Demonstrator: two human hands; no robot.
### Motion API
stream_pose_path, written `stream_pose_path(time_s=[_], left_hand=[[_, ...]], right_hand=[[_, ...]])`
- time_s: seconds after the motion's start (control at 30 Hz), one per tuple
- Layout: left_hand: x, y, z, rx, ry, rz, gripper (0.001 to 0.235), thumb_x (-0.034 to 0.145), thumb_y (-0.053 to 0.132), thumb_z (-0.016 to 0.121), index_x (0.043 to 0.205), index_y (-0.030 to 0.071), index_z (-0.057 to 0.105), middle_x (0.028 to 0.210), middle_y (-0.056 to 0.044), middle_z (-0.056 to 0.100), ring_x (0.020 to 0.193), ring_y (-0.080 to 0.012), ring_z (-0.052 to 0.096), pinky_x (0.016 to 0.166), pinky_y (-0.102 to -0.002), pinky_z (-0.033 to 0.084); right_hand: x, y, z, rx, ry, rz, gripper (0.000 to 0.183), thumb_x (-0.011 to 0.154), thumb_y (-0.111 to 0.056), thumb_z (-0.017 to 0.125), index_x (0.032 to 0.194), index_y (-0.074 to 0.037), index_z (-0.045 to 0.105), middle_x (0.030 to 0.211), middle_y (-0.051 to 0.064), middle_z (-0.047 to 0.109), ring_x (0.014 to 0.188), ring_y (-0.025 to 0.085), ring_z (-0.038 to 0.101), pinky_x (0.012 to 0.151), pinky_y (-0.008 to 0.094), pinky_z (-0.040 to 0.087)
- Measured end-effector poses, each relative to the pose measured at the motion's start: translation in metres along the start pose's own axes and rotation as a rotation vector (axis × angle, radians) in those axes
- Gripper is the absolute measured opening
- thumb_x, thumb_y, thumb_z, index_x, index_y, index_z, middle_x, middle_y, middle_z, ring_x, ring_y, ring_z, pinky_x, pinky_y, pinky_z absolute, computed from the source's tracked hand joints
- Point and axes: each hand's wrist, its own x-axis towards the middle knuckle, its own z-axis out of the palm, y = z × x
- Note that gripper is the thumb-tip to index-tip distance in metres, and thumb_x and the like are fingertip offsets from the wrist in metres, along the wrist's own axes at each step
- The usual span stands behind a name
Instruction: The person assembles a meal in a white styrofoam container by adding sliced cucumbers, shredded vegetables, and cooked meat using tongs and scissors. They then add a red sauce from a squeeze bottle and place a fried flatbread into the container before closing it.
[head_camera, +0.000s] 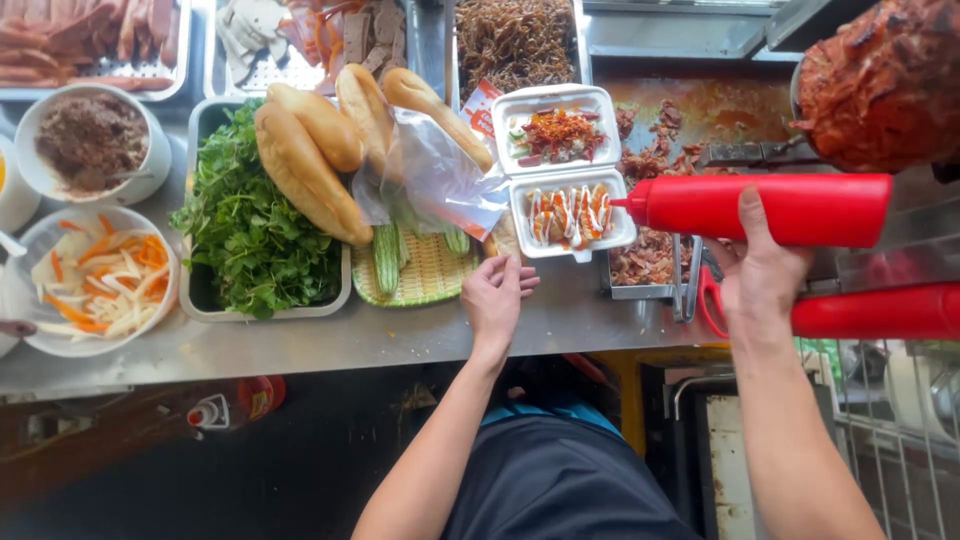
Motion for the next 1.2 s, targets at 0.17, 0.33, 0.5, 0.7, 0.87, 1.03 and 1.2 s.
stream_pose_path(time_s=[0.17,0.33,0.5,0.7,0.87,1.03,1.2], left_hand=[[0.003,-0.037,0.007,-0.007,-0.259,-0.085,0.032,0.100,0.020,0.065,0.117,-0.007,0.070,0.095,-0.028,0.076,0.078,-0.0309,0.078,0.069,-0.035,0.067],[-0.004,-0.047,0.030,0.074,-0.467,-0.189,0.033,0.098,0.021,0.070,0.119,-0.004,0.072,0.099,-0.027,0.076,0.082,-0.0324,0.079,0.072,-0.037,0.066],[-0.005,-0.049,0.052,0.062,-0.448,-0.229,0.050,0.095,0.024,0.074,0.132,-0.007,0.062,0.113,-0.030,0.073,0.094,-0.0347,0.077,0.084,-0.042,0.063],[0.005,-0.062,0.084,-0.040,-0.268,-0.176,0.052,0.093,0.023,0.078,0.133,-0.004,0.058,0.121,-0.023,0.072,0.101,-0.0323,0.075,0.088,-0.043,0.062],[-0.005,-0.079,0.098,-0.130,-0.092,-0.094,0.035,0.099,0.026,0.073,0.126,0.006,0.064,0.121,-0.017,0.073,0.103,-0.0328,0.075,0.087,-0.045,0.064],[-0.003,-0.088,0.097,-0.262,-0.063,-0.084,0.032,0.101,0.022,0.066,0.128,0.006,0.060,0.123,-0.020,0.073,0.104,-0.0362,0.075,0.089,-0.050,0.061],[-0.008,-0.075,0.105,-0.327,0.010,-0.107,0.031,0.101,0.019,0.060,0.126,0.000,0.066,0.121,-0.020,0.075,0.092,-0.0289,0.077,0.076,-0.035,0.064]], right_hand=[[-0.012,0.038,-0.009,0.664,0.281,0.373,0.085,0.069,-0.031,0.101,0.131,-0.006,0.046,0.120,0.018,0.062,0.113,0.042,0.069,0.088,0.063,0.067],[-0.050,0.004,-0.068,0.889,0.408,0.540,0.077,0.069,-0.045,0.090,0.124,-0.006,0.053,0.114,0.012,0.066,0.105,0.035,0.074,0.083,0.039,0.071],[-0.037,-0.004,-0.221,0.988,0.516,0.456,0.077,0.067,-0.054,0.087,0.118,-0.005,0.057,0.114,0.014,0.072,0.098,0.027,0.080,0.070,0.023,0.070],[0.082,0.048,-0.349,1.221,0.454,0.435,0.088,0.060,-0.046,0.090,0.122,0.003,0.053,0.116,0.020,0.071,0.095,0.027,0.078,0.064,0.020,0.067],[0.182,0.091,-0.407,1.224,0.391,0.475,0.074,0.071,-0.042,0.078,0.124,0.004,0.054,0.116,0.022,0.070,0.096,0.031,0.076,0.072,0.030,0.066],[0.277,0.162,-0.420,1.119,0.460,0.450,0.061,0.100,-0.041,0.043,0.139,0.004,0.056,0.127,0.025,0.067,0.109,0.041,0.072,0.097,0.055,0.064],[0.127,0.107,-0.375,0.913,0.463,0.602,0.024,0.095,-0.028,0.058,0.107,-0.013,0.072,0.078,0.000,0.057,0.069,0.015,0.050,0.062,0.027,0.040]])
